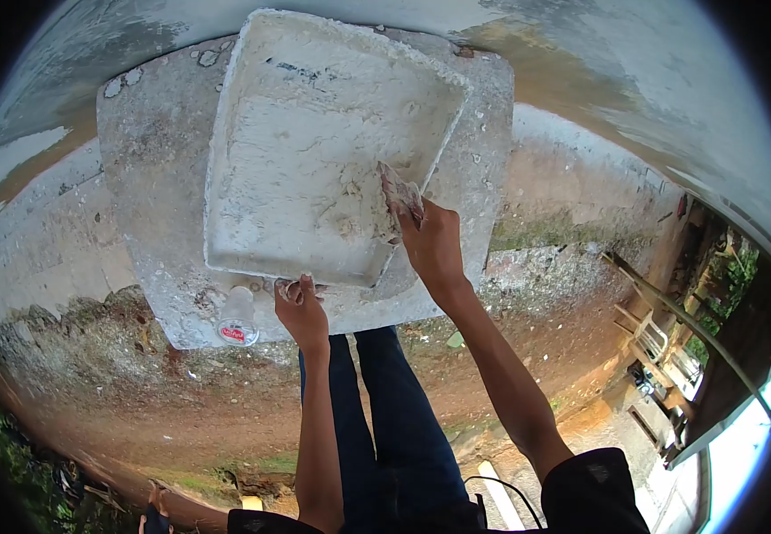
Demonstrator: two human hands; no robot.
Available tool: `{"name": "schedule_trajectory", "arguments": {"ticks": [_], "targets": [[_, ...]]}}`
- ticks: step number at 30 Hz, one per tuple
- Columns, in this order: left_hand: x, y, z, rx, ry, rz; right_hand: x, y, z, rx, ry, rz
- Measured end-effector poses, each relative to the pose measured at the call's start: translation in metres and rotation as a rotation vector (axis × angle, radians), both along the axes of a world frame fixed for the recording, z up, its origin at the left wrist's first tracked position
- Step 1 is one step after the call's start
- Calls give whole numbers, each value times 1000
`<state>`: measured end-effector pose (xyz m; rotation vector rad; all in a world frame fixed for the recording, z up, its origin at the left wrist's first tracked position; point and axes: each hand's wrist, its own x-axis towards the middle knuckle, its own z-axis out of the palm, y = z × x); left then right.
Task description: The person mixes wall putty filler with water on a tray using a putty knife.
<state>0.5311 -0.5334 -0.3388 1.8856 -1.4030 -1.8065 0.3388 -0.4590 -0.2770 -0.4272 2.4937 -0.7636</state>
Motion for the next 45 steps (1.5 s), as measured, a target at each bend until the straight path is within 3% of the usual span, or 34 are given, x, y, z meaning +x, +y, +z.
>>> {"name": "schedule_trajectory", "arguments": {"ticks": [2, 9, 17, 21, 23, 27, 30, 32, 34, 36, 45], "targets": [[1, 2, -1, 3, -2, -8, 7, -1, -5, -2, 63, 24], [-4, 1, 2, -6, -3, 1, 53, -29, -9, -28, 128, -336], [2, 0, -3, -8, 23, -9, 91, 4, -3, -111, 33, -365], [1, 0, -2, 3, 9, 3, 80, -2, -2, -61, -20, -376], [1, 0, 0, 8, 12, 1, 78, -4, -3, -80, 12, -236], [1, -1, -1, 21, 13, 16, 73, -10, -8, -79, 14, -288], [1, -2, -2, 25, 20, 14, 74, -13, -12, -140, 69, -456], [3, 0, -2, 26, 31, 14, 70, 1, -19, -131, -157, -735], [0, -1, 0, 18, 6, 16, 64, -2, -19, -113, -193, -764], [-1, 1, -2, 14, 17, 35, 68, -7, -20, -285, -288, -972], [-1, 2, 0, -12, 22, 41, 103, -43, -28, -421, -150, -1226]]}}
